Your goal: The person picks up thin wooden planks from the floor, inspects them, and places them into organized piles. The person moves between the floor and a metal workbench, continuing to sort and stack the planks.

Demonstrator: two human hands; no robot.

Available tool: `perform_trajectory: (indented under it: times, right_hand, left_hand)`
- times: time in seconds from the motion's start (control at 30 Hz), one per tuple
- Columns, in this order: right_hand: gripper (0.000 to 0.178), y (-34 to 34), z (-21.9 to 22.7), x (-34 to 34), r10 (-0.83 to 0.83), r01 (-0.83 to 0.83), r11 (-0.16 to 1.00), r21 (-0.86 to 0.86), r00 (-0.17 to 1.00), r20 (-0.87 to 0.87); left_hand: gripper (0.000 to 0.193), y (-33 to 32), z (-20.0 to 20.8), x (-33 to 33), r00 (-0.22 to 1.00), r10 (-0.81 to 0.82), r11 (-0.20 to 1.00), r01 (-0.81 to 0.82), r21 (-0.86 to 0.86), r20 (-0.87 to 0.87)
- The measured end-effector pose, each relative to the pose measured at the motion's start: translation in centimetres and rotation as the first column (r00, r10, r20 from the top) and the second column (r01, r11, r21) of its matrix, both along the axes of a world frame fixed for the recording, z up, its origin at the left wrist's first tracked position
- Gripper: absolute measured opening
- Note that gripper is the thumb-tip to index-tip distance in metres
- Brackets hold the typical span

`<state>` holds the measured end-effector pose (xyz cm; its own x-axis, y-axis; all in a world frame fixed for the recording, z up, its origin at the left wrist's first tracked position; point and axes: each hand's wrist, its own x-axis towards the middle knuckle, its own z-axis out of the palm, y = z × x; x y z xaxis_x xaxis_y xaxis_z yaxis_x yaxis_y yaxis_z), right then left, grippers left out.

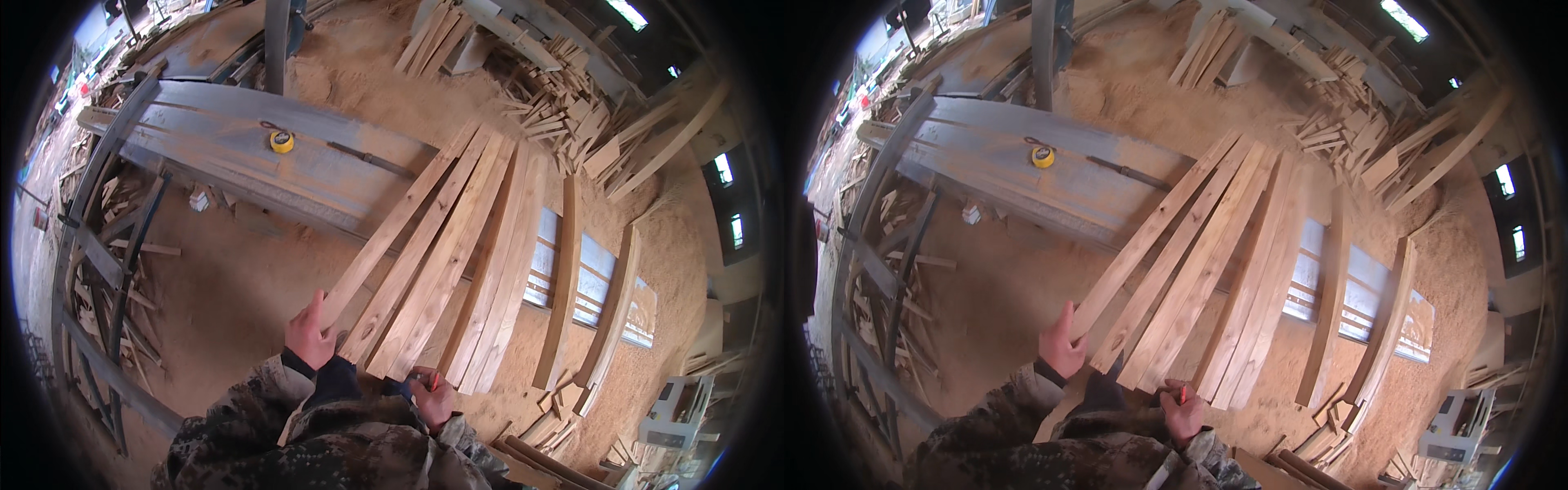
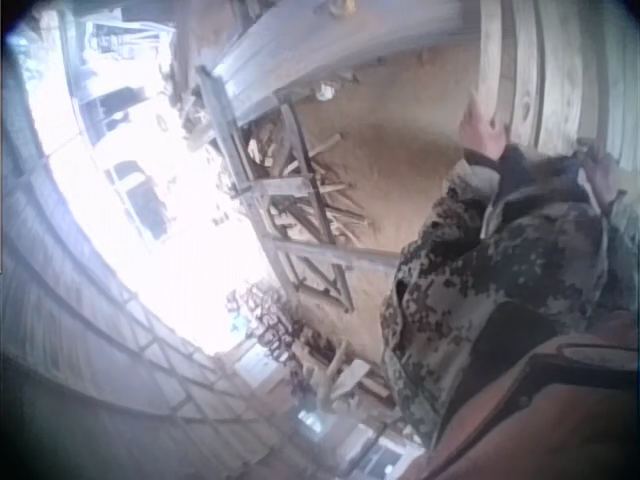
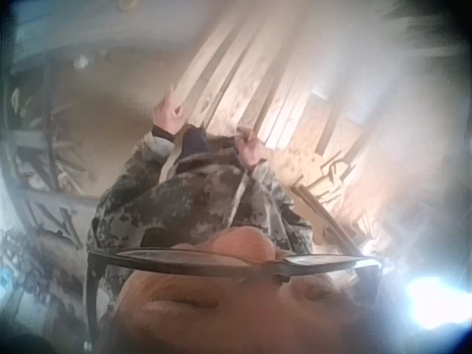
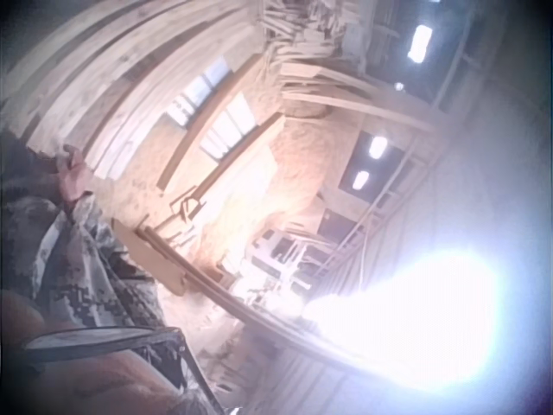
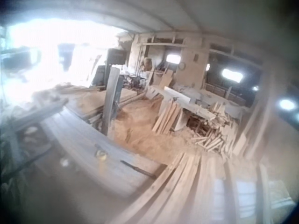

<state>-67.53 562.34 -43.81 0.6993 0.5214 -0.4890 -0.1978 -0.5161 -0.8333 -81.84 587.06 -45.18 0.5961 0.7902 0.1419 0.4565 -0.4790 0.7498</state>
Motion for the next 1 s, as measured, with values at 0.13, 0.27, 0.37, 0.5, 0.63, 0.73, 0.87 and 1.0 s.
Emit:
perform_trajectory:
  times: [0.13, 0.27, 0.37, 0.5, 0.63, 0.73, 0.87, 1.0]
  right_hand:
    - [0.026, -0.1, 0.5, 0.1, 0.017, -0.019, 1.0, -0.02, 0.998, -0.057]
    - [0.024, -0.2, 0.5, 0.1, 0.085, -0.085, 0.995, -0.053, 0.996, 0.004]
    - [0.023, -0.3, 0.0, -0.1, 0.115, -0.114, 0.991, -0.066, 0.993, 0.012]
    - [0.022, -0.3, -0.6, -0.6, 0.146, -0.143, 0.982, -0.121, 0.989, 0.016]
    - [0.025, -0.2, -0.6, -1.0, 0.129, -0.129, 0.99, -0.056, 0.992, 0.001]
    - [0.026, -0.4, -0.6, -1.1, 0.093, -0.097, 0.995, -0.037, 0.992, -0.08]
    - [0.028, -0.9, -1.0, -1.2, 0.083, -0.086, 0.995, -0.042, 0.994, -0.077]
    - [0.029, -1.1, -1.6, -1.4, 0.094, -0.095, 0.995, -0.035, 0.995, -0.042]
  left_hand:
    - [0.08, 0.5, -1.6, -2.0, 0.975, -0.044, 0.985, 0.078, -0.151, 0.217]
    - [0.08, 1.3, -3.4, -3.4, 0.941, 0.118, 0.765, 0.118, -0.634, 0.317]
    - [0.079, 2.2, -4.6, -4.0, 0.932, 0.159, 0.628, 0.158, -0.762, 0.324]
    - [0.078, 2.9, -5.5, -4.4, 0.938, 0.163, 0.543, 0.173, -0.822, 0.305]
    - [0.076, 2.6, -5.8, -4.8, 0.918, 0.189, 0.528, 0.205, -0.824, 0.35]
    - [0.073, 0.2, -6.0, -5.2, 0.727, 0.485, 0.218, 0.439, -0.872, 0.487]
    - [0.058, -4.5, -6.6, -4.6, 0.608, 0.743, -0.119, 0.531, -0.839, 0.279]
    - [0.038, -6.6, -7.0, -2.7, 0.649, 0.668, -0.044, 0.523, -0.851, 0.364]
